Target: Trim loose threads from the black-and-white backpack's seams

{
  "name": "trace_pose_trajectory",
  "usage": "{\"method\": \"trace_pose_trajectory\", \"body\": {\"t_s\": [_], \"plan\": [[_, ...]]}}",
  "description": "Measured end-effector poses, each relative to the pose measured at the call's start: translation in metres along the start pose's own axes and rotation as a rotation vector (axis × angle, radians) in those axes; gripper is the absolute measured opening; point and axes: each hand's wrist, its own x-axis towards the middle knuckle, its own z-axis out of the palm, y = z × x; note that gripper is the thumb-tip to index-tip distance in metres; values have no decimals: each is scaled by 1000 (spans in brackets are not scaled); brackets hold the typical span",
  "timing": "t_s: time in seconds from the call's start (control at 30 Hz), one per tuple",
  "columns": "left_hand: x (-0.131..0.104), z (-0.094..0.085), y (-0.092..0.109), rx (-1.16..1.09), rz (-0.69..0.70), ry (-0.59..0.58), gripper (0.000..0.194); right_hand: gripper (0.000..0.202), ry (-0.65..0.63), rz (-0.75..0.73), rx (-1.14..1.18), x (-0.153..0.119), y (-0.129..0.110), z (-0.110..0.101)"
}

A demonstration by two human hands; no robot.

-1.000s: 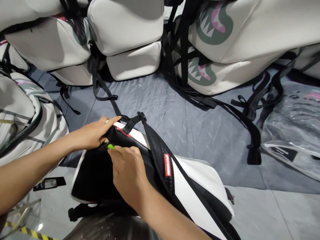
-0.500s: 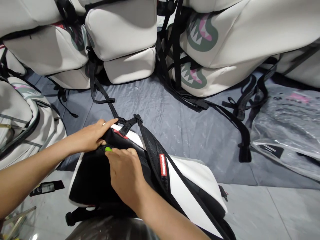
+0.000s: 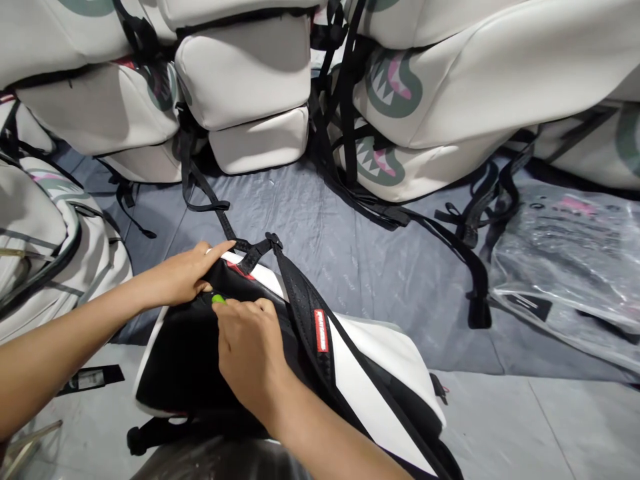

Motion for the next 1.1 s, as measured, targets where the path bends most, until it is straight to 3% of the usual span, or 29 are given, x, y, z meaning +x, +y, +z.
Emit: {"method": "trace_pose_trajectory", "body": {"t_s": [0.17,0.33,0.43,0.73,1.1], "plan": [[0,1,0,-12,1,15,86,29,-17,-30,105,0,0,-1],[0,4,-2,-8,7,35,87,31,47,-18,4,-2,2,1],[-1,5,-3,-17,24,52,85,32,18,-51,63,-1,3,2],[-3,5,-2,-24,29,83,83,33,0,9,98,2,4,5],[-4,3,0,-74,-19,22,87,32,63,-24,38,-6,10,1]]}}
